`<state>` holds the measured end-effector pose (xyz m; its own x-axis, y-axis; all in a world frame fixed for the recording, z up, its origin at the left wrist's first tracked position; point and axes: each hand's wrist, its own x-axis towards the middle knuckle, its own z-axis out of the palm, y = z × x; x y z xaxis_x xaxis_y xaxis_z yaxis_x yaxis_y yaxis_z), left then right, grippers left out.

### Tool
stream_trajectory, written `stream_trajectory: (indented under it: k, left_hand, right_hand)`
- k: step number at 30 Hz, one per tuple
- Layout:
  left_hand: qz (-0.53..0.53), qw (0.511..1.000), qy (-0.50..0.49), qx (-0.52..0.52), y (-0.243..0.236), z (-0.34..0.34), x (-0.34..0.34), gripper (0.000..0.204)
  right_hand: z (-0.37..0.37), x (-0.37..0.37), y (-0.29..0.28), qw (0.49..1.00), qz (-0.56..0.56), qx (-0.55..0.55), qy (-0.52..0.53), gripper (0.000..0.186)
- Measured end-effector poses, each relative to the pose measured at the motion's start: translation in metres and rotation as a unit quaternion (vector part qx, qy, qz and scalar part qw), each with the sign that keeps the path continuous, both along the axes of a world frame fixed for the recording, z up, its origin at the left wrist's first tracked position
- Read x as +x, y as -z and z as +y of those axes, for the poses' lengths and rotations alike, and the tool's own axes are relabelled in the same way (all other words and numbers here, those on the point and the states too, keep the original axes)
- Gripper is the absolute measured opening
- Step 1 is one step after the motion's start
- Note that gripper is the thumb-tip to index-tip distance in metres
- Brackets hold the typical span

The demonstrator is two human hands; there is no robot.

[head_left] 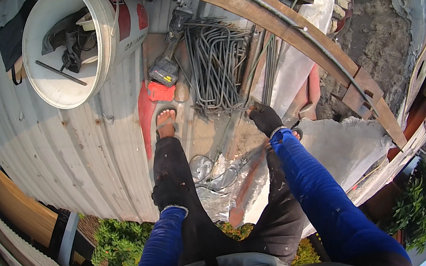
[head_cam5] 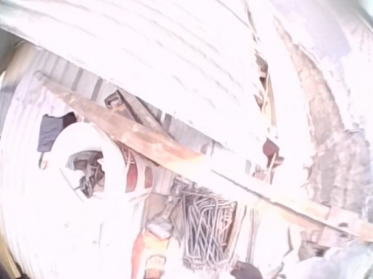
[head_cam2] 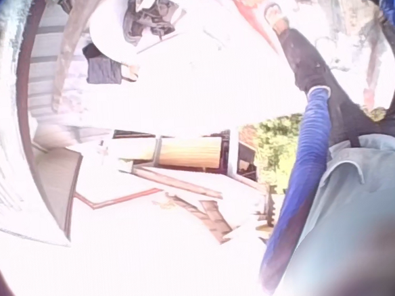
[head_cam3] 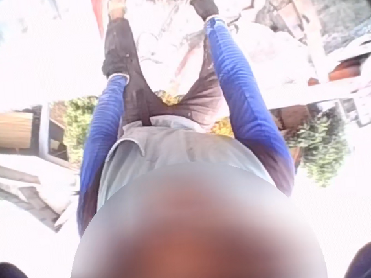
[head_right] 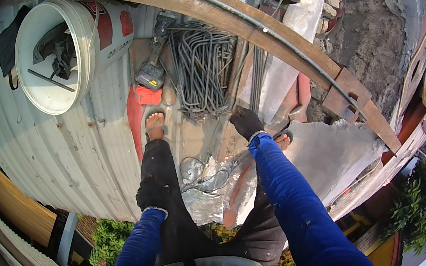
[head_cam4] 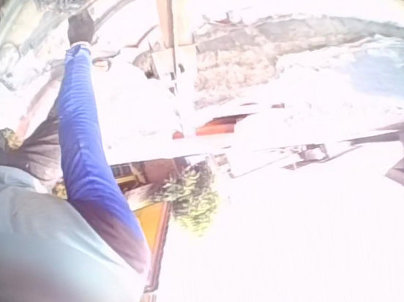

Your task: The person bends a metal rod using a manual bending jig on a rooftop. They position the rod, apply force with both hands to bend it, then remove and place the bent rod aside. The person repeats this process with additional rods.

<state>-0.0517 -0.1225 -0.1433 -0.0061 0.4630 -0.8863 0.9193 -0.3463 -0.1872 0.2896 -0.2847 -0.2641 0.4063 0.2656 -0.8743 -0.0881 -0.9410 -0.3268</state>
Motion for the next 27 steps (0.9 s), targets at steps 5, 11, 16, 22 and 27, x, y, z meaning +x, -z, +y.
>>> stream_trajectory:
  k: [5, 11, 16, 22, 27]
  left_hand:
    - [-0.017, 0.999, 0.032, 0.002, 0.006, -0.002, -0.005, 0.071]
    - [-0.024, 0.999, 0.005, 0.031, 0.003, -0.007, -0.006, 0.070]
    - [-0.039, 0.998, 0.026, 0.038, 0.000, -0.009, 0.000, 0.067]
    - [0.019, 1.000, 0.008, -0.003, 0.007, -0.005, 0.009, 0.053]
    - [0.025, 0.999, 0.035, -0.018, 0.003, -0.003, 0.014, 0.054]
  right_hand:
    - [0.064, 0.002, 0.071, 0.995, -0.096, 0.022, 0.016, 0.035]
    - [0.139, 0.017, 0.092, 0.984, -0.168, 0.032, -0.053, 0.031]
    - [0.145, 0.021, 0.107, 0.976, -0.216, 0.028, -0.023, 0.036]
    - [0.136, 0.030, 0.098, 0.970, -0.234, 0.063, -0.003, 0.035]
    - [0.124, 0.043, 0.036, 0.964, -0.259, 0.061, 0.006, 0.029]
